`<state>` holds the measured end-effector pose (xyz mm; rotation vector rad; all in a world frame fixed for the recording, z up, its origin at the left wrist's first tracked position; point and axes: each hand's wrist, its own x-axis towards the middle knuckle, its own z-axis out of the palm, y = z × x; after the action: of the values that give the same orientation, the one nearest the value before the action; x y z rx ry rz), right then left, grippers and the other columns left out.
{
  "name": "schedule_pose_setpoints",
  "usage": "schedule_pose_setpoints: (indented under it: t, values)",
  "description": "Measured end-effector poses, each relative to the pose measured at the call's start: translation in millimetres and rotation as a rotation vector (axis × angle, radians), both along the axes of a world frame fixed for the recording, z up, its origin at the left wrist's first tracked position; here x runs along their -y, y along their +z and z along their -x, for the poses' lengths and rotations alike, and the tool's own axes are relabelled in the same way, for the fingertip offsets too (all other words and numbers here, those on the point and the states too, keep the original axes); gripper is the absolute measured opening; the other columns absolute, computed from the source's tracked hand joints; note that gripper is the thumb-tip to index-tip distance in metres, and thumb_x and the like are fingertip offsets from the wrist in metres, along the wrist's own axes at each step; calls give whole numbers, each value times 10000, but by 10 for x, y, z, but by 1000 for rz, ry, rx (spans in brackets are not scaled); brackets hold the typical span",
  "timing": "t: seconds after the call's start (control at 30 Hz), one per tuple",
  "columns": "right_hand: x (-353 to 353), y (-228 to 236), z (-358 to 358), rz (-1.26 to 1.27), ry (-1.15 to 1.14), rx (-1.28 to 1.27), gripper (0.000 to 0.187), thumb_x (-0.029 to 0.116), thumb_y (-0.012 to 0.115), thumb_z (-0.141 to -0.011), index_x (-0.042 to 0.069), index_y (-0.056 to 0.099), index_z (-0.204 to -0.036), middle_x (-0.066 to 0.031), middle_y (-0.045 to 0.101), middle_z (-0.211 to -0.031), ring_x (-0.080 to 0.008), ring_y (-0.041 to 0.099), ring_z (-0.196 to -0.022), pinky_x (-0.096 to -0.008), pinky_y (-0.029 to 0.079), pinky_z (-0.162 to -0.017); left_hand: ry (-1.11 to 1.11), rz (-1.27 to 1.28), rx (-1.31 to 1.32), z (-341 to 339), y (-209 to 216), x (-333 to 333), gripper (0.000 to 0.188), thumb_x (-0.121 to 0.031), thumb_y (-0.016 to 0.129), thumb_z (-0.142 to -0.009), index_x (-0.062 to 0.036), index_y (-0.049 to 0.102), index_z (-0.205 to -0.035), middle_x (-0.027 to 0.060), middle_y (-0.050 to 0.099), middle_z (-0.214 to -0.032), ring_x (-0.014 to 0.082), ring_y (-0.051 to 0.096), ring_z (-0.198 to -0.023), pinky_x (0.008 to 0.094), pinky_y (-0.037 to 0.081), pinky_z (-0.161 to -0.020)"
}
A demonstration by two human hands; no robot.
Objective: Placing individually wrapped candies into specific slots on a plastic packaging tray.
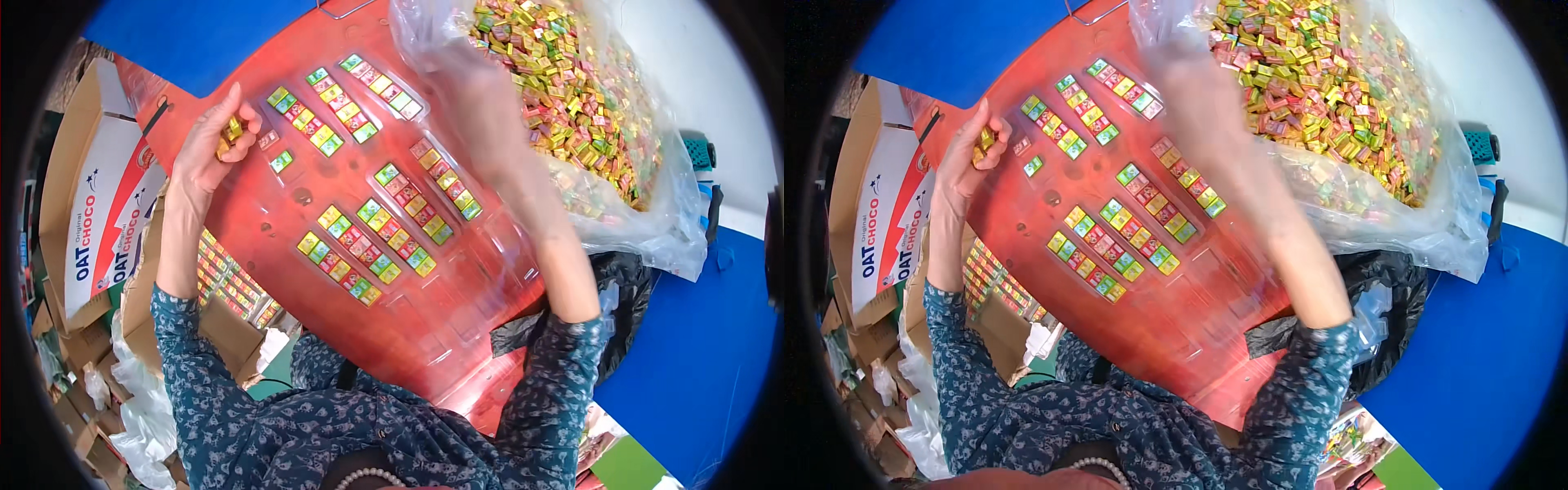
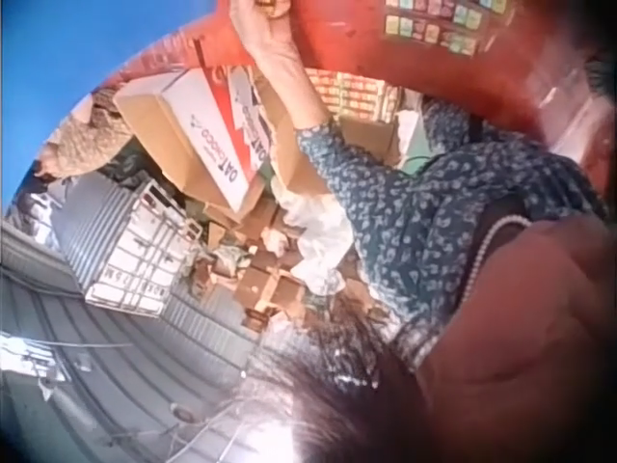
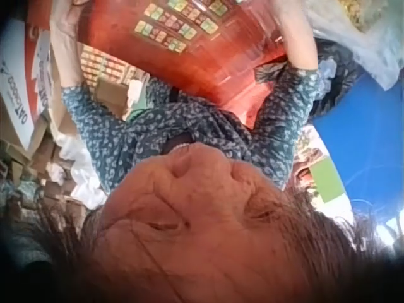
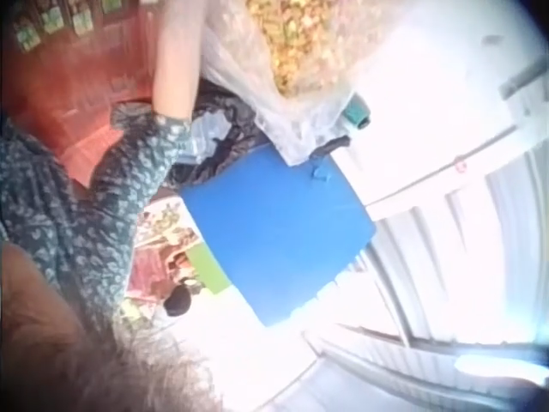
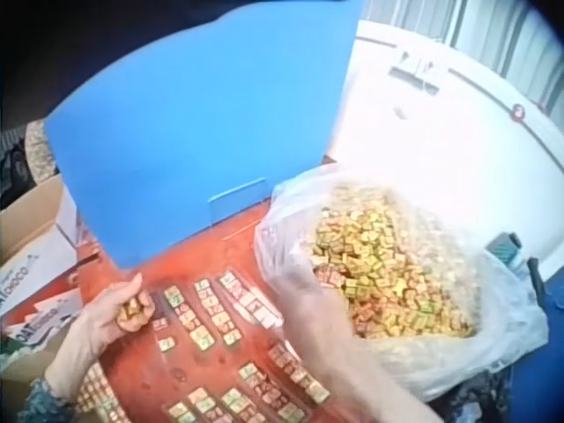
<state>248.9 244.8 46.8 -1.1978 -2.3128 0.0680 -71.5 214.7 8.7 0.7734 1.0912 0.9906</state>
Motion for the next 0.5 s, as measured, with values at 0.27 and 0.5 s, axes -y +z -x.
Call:
schedule_pose_setpoints:
  t: [0.27, 0.5]
  values:
    - [-112, -141, -975, 126, -69, 143, 144, 97, 609, -807, 10, 650, -914, -111, 590, -886, -295, 586, -842, -381, 461, -719, -95, 39, 136, -1015, 413, -341, 284, -285, 589, -904, -23, 637, -1002, 104, 653, -942, 101, 575, -690, 165, 399, -475]
    - [-121, -4, -1153, 84, -96, 313, 128, 105, 597, -813, 30, 639, -907, -96, 576, -888, -294, 574, -876, -383, 457, -742, -337, -821, -549, -2298, 225, -1282, 200, -204, 688, -775, -13, 686, -835, 118, 673, -751, 209, 646, -637, 325, 479, -519]
